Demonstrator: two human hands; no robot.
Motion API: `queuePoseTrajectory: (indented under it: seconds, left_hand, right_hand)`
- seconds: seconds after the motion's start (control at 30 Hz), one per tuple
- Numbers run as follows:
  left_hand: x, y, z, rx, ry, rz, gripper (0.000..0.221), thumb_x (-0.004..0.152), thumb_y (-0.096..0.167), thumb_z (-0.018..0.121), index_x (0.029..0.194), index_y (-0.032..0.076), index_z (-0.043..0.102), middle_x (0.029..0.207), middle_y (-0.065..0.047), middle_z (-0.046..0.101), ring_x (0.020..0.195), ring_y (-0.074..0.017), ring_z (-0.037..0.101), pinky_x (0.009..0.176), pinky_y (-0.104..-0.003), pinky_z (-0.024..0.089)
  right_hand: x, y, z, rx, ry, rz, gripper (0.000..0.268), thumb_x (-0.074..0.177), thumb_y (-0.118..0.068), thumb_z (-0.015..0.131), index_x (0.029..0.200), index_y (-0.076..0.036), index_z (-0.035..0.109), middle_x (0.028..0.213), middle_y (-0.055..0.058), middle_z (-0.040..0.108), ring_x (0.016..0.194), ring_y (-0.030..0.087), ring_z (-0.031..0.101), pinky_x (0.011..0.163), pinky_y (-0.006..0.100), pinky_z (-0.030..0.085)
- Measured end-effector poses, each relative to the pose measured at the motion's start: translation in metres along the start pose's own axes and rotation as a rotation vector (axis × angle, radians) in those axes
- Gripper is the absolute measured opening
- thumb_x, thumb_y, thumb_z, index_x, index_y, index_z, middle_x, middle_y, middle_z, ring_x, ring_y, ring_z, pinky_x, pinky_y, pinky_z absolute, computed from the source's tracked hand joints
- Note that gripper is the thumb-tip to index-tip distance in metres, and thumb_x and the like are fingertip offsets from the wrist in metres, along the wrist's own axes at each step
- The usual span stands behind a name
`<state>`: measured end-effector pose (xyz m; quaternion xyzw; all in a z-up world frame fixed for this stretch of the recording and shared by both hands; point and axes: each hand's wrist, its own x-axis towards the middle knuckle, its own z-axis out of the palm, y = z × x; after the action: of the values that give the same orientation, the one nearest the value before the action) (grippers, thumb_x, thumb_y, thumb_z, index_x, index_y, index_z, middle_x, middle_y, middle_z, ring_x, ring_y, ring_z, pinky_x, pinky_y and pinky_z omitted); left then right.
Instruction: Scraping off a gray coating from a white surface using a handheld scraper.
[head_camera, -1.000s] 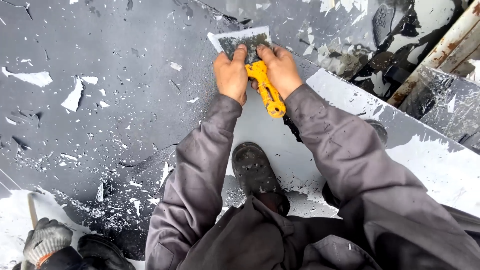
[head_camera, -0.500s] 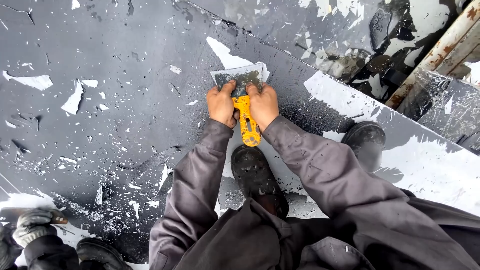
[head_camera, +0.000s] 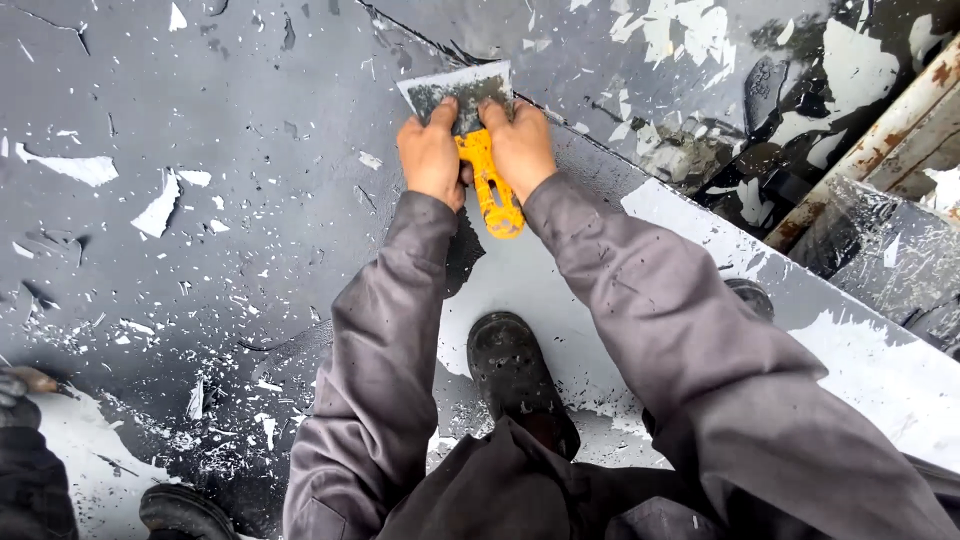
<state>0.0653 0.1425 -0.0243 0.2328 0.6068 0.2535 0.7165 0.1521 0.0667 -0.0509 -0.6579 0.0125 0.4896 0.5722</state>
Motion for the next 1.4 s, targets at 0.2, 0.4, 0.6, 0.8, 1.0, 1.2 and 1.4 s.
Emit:
queuePoseTrajectory:
  seconds: [0.2, 0.4, 0.6, 0.8, 1.0, 1.2, 1.4]
  left_hand:
    - [-0.092, -0.016, -0.057, 0.219, -0.166, -0.055, 0.014, 0.099, 0.014, 0.063, 0.099, 0.0, 0.063, 0.073, -0.005, 0.065, 0.045, -0.0114, 0.053, 0.032, -0.032, 0.035]
    - [-0.104, -0.015, -0.068, 0.688, -0.289, 0.09, 0.017, 0.097, 0.012, 0.063, 0.09, -0.003, 0.069, 0.063, -0.006, 0.062, 0.044, -0.0094, 0.05, 0.038, -0.033, 0.039]
    - [-0.051, -0.063, -0.04, 0.725, -0.245, 0.33, 0.02, 0.094, 0.011, 0.07, 0.085, -0.007, 0.066, 0.069, -0.009, 0.069, 0.056, -0.0095, 0.058, 0.047, -0.033, 0.048]
    - [-0.045, -0.032, 0.032, 0.419, -0.123, 0.097, 0.022, 0.093, 0.012, 0.066, 0.085, -0.006, 0.059, 0.066, -0.011, 0.062, 0.041, -0.0164, 0.055, 0.033, -0.038, 0.041]
    - [-0.089, -0.049, -0.024, 0.328, -0.158, 0.06, 0.015, 0.096, 0.013, 0.065, 0.096, -0.002, 0.064, 0.079, -0.007, 0.068, 0.055, -0.0128, 0.062, 0.043, -0.033, 0.048]
    - [-0.098, -0.064, -0.048, 0.256, -0.07, -0.057, 0.012, 0.092, 0.009, 0.066, 0.094, -0.002, 0.062, 0.077, -0.008, 0.066, 0.054, -0.0155, 0.059, 0.042, -0.033, 0.047]
    - [-0.09, -0.059, -0.018, 0.244, 0.063, -0.11, 0.014, 0.09, 0.01, 0.063, 0.095, -0.002, 0.06, 0.068, -0.01, 0.059, 0.04, -0.0191, 0.052, 0.031, -0.038, 0.037]
  right_hand:
    - [-0.134, 0.022, -0.001, 0.293, 0.061, 0.202, 0.024, 0.105, -0.023, 0.054, 0.111, 0.0, 0.054, 0.082, 0.009, 0.067, 0.056, 0.02, 0.067, 0.044, 0.037, 0.055]
    - [-0.174, 0.045, 0.005, 0.457, 0.234, 0.353, 0.029, 0.105, -0.03, 0.053, 0.114, -0.003, 0.052, 0.082, 0.009, 0.065, 0.054, 0.02, 0.064, 0.044, 0.038, 0.055]
    - [-0.12, 0.058, -0.028, 0.45, 0.247, 0.231, 0.028, 0.106, -0.027, 0.057, 0.112, 0.0, 0.056, 0.082, 0.01, 0.065, 0.057, 0.02, 0.065, 0.047, 0.037, 0.055]
    - [-0.057, -0.002, -0.058, 0.333, 0.067, 0.228, 0.027, 0.105, -0.026, 0.056, 0.108, 0.001, 0.055, 0.075, 0.013, 0.065, 0.05, 0.022, 0.063, 0.041, 0.038, 0.053]
    - [-0.127, -0.011, -0.039, 0.271, 0.086, 0.293, 0.022, 0.102, -0.025, 0.053, 0.107, -0.004, 0.056, 0.078, 0.009, 0.066, 0.05, 0.02, 0.065, 0.039, 0.037, 0.053]
    - [-0.142, 0.056, -0.046, 0.301, 0.108, 0.18, 0.021, 0.107, -0.018, 0.056, 0.114, 0.001, 0.061, 0.09, 0.005, 0.067, 0.071, 0.012, 0.065, 0.06, 0.03, 0.057]
    - [-0.115, 0.036, -0.056, 0.203, 0.066, 0.268, 0.02, 0.101, -0.019, 0.056, 0.105, 0.0, 0.06, 0.08, 0.008, 0.066, 0.057, 0.018, 0.065, 0.047, 0.036, 0.054]
